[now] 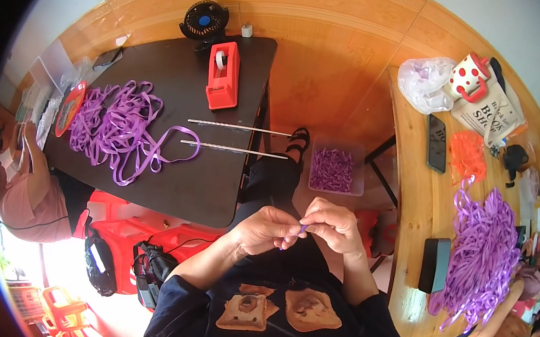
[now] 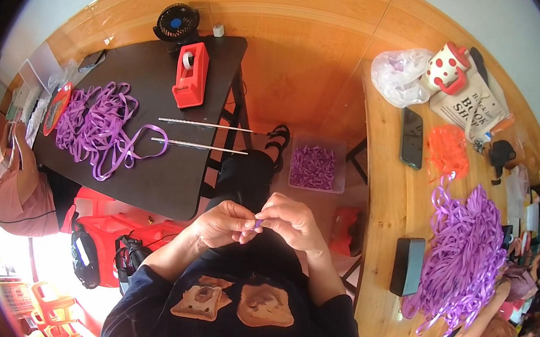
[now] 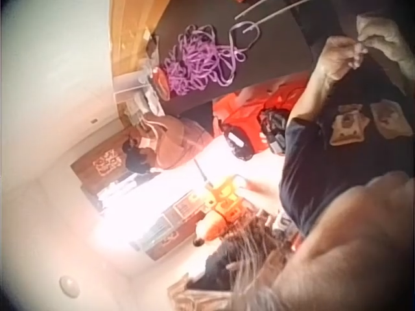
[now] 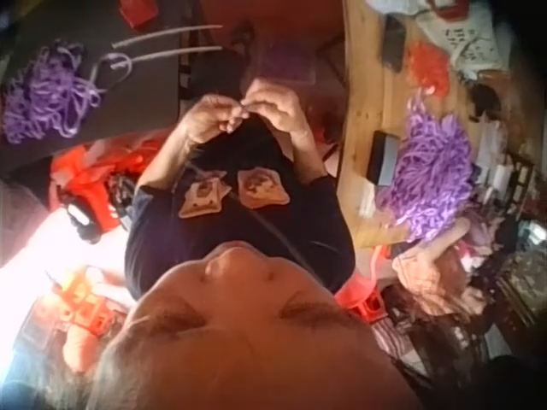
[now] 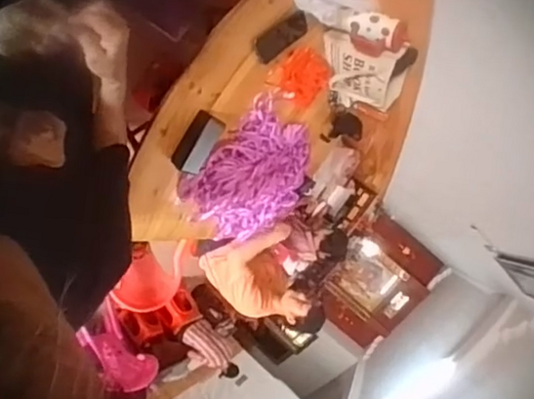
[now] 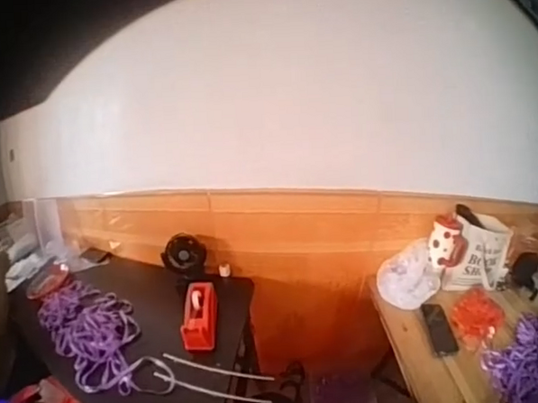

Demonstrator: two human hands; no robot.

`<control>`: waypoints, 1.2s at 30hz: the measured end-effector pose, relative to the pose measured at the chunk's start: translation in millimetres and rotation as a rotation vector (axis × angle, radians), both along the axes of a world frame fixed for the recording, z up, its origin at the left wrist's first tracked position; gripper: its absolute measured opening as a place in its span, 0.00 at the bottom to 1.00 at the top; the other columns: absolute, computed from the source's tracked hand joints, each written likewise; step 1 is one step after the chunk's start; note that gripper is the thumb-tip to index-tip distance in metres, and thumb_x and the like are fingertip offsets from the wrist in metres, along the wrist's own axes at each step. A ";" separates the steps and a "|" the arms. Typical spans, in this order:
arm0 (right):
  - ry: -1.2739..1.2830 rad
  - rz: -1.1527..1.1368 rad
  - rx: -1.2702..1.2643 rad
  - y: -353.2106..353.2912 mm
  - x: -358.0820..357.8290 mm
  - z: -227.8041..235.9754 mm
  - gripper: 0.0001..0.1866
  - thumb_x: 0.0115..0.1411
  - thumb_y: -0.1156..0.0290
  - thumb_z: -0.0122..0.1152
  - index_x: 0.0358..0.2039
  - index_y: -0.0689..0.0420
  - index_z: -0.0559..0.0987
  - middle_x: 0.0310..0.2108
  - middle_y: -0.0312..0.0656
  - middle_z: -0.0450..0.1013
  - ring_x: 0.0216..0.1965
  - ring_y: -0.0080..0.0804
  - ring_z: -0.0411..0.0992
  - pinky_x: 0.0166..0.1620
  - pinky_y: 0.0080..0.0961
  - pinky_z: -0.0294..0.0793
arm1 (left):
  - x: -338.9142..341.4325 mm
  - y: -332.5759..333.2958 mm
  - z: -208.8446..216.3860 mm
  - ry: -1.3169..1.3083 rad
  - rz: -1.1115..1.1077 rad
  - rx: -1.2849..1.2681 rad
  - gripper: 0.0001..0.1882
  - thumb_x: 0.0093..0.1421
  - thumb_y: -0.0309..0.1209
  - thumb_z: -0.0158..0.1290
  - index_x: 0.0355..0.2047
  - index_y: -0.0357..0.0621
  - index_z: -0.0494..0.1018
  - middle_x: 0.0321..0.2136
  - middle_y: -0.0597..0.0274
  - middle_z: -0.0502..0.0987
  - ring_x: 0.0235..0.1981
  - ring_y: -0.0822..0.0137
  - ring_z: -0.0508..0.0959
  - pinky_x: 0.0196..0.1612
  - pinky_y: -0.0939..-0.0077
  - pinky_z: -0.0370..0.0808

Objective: Wrapping purple ribbon around metal rods to create a decorative item.

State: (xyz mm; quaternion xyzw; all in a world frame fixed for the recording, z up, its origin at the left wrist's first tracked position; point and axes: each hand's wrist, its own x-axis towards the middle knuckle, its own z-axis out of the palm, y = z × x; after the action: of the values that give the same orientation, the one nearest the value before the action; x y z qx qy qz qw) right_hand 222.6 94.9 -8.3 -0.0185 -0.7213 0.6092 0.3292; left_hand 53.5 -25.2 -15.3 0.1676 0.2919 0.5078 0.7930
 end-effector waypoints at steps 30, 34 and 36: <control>-0.202 -0.499 0.815 9.8 -25.6 -5.3 0.12 0.40 0.83 0.64 0.28 0.57 0.77 0.29 0.36 0.73 0.31 0.33 0.70 0.36 0.29 0.63 | -4.1 -11.8 -18.0 0.496 0.294 0.019 0.05 0.58 0.25 0.55 0.34 0.35 0.78 0.21 0.67 0.75 0.21 0.81 0.72 0.24 0.90 0.66; -0.218 -0.493 0.737 23.4 -30.0 -12.3 0.10 0.39 0.83 0.63 0.25 0.56 0.76 0.29 0.35 0.73 0.30 0.33 0.70 0.36 0.29 0.63 | -7.1 0.7 -27.0 0.527 0.365 0.001 0.05 0.57 0.25 0.56 0.33 0.36 0.78 0.22 0.67 0.76 0.21 0.80 0.73 0.24 0.90 0.66; -0.186 -0.527 0.716 29.9 -34.4 -14.0 0.09 0.40 0.82 0.62 0.24 0.56 0.76 0.26 0.34 0.72 0.29 0.33 0.69 0.35 0.29 0.63 | -8.6 7.2 -30.9 0.534 0.354 -0.009 0.05 0.57 0.25 0.57 0.33 0.37 0.78 0.22 0.67 0.76 0.22 0.80 0.73 0.24 0.90 0.66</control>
State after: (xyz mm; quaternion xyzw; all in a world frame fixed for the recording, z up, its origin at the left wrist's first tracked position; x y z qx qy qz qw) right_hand 188.2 124.8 -22.3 -0.1410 -0.8837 0.2123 0.3926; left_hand 44.9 -17.9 -46.2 0.2382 0.5167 0.5745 0.5885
